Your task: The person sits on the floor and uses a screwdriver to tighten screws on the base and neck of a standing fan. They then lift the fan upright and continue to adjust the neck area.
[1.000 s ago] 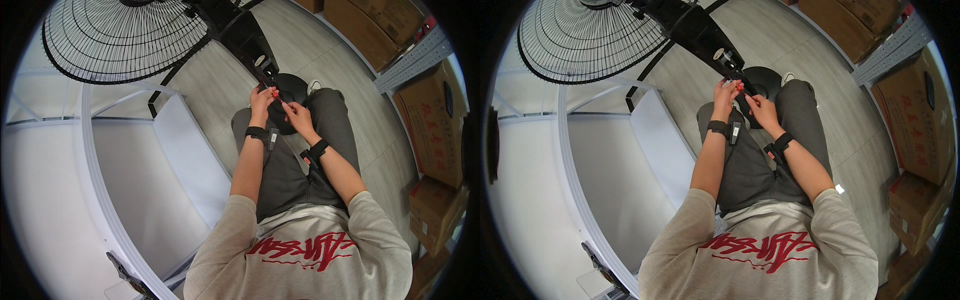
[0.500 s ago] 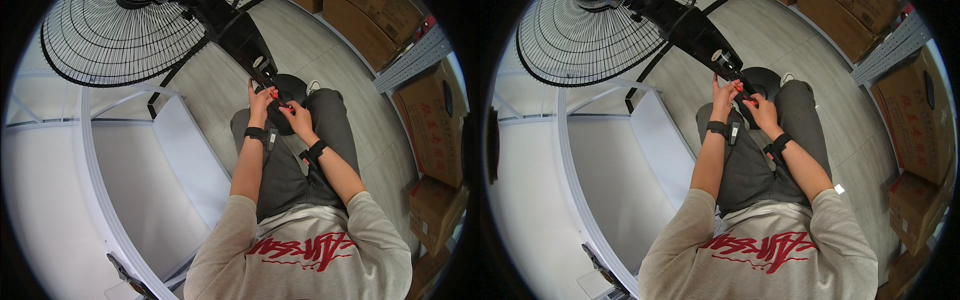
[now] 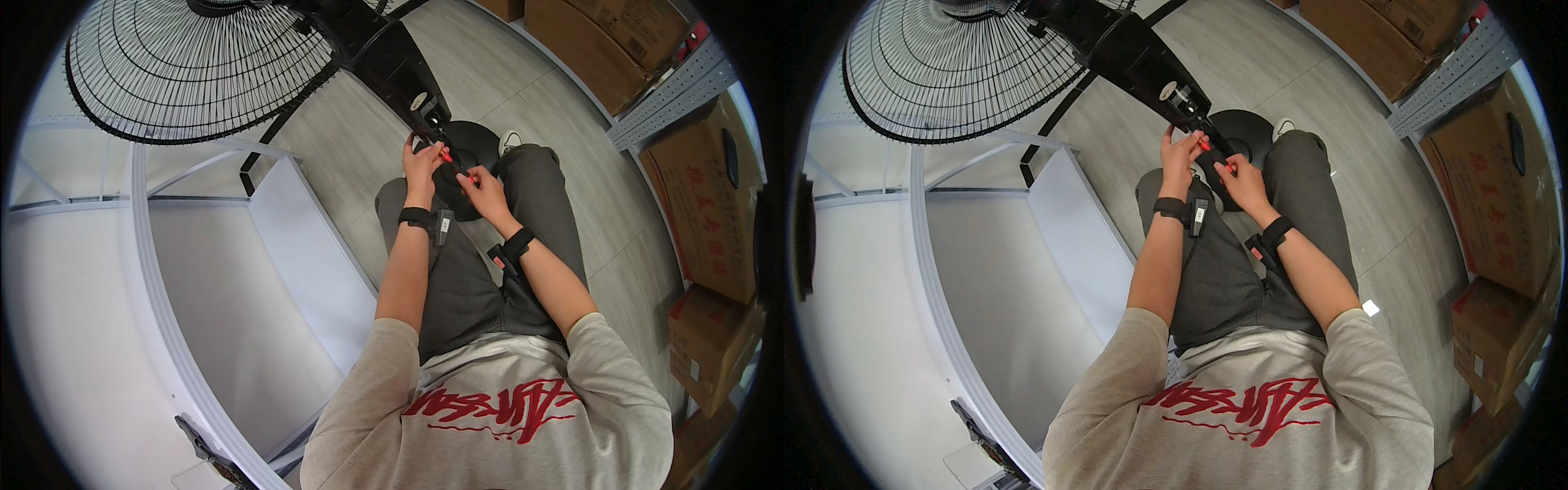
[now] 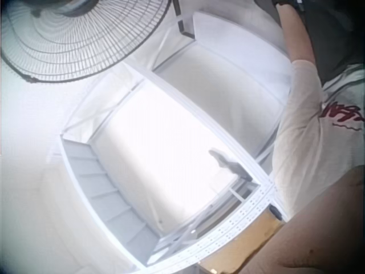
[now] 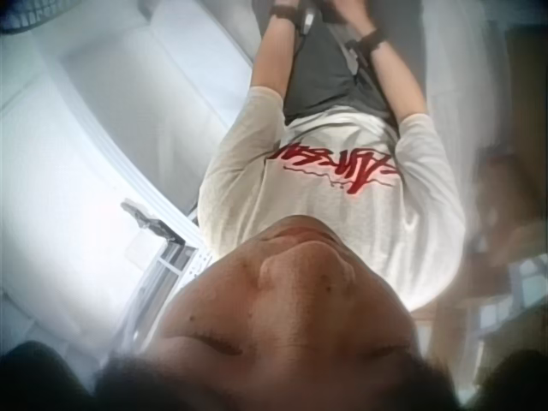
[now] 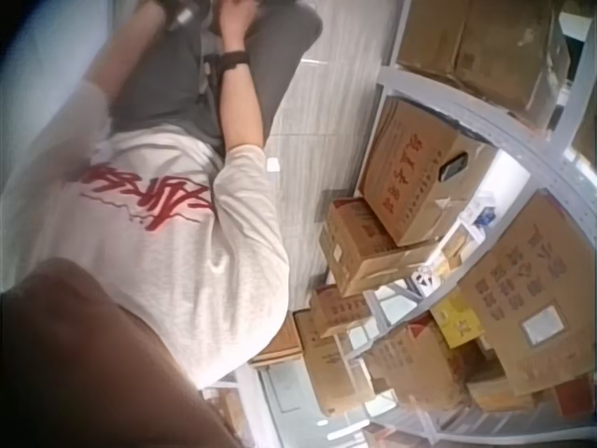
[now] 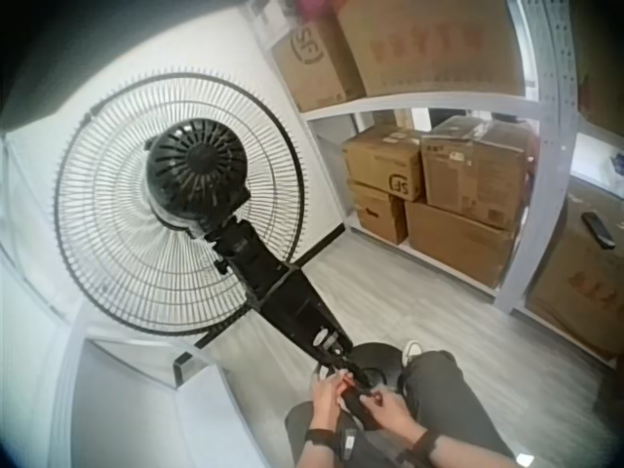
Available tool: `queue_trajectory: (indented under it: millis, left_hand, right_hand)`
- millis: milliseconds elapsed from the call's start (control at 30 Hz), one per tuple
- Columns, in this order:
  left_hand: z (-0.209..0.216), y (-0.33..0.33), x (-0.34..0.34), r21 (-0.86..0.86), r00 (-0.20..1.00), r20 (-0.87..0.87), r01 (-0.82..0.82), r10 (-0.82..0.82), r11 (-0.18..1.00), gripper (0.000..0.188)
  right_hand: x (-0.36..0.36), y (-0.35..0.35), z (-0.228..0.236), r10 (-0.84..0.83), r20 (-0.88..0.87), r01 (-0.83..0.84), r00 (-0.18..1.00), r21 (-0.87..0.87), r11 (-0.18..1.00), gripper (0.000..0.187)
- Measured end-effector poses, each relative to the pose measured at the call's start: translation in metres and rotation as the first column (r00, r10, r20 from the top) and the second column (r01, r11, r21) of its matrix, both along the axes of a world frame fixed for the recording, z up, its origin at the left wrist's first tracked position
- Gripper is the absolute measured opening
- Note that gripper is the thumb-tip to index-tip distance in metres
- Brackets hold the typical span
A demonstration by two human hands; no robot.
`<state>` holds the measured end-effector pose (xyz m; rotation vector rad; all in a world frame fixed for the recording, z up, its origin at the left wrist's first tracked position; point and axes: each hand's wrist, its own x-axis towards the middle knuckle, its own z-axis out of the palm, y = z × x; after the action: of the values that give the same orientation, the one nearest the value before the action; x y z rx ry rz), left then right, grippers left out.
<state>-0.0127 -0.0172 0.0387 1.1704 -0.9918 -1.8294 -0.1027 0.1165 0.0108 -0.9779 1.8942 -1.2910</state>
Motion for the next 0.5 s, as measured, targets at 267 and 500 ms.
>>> queue_trajectory:
  millis: [267, 500]
  left_hand:
    - [-0.006, -0.004, 0.005, 0.055, 0.996, -0.086, 0.032, -0.027, 0.998, 0.075]
    - [-0.007, -0.002, 0.002, 0.012, 1.0, -0.021, 0.001, 0.0, 1.0, 0.073]
  right_hand:
    - [-0.013, -0.004, 0.005, 0.058, 0.671, -0.186, 0.74, 0.121, 0.975, 0.046]
    - [-0.001, 0.001, 0.005, 0.026, 0.147, -0.034, 0.989, 0.051, 0.998, 0.043]
